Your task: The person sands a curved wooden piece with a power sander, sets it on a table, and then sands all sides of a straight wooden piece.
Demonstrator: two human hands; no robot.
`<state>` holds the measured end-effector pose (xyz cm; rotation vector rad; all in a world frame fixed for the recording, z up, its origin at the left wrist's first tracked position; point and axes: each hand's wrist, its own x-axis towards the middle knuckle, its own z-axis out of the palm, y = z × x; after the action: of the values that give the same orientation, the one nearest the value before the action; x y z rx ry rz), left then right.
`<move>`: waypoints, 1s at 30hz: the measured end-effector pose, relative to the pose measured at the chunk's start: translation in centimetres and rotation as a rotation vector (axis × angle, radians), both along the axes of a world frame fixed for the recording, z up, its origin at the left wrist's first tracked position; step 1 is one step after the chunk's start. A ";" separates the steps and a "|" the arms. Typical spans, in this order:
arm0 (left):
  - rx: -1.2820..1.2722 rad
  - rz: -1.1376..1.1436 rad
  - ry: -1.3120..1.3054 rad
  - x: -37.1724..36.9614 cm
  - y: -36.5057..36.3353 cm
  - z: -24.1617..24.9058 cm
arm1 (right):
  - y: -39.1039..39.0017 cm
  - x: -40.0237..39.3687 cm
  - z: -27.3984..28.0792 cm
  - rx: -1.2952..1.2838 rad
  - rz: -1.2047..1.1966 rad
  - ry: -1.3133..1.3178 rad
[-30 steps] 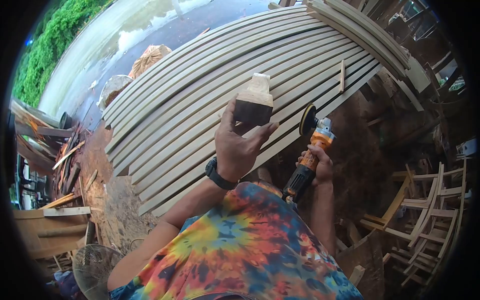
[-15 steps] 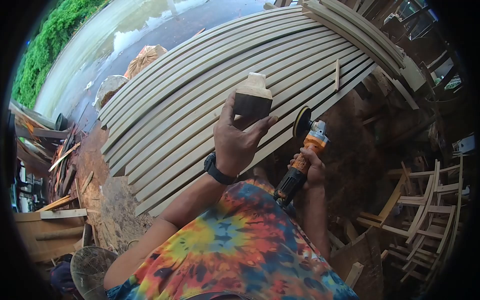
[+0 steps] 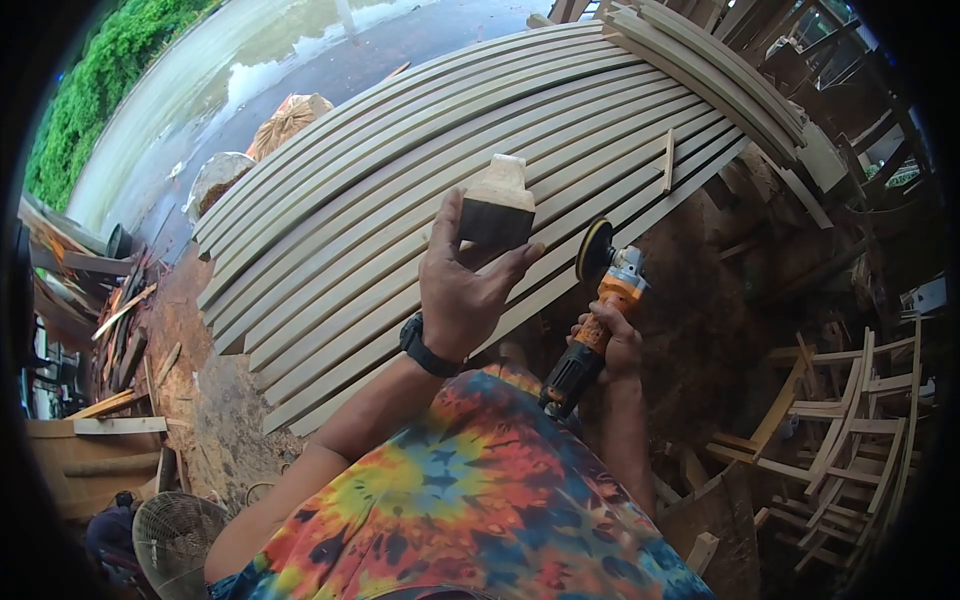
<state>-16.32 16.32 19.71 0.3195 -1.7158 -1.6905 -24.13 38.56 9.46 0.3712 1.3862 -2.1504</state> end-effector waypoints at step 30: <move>-0.236 0.255 -0.586 12.5 -15.4 -15.1 | -13.7 -22.5 3.0 0.835 0.791 0.522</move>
<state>-3.85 0.96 4.60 0.9506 -2.1527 -1.2598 -46.61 24.83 12.47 -0.4362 2.2057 -0.9804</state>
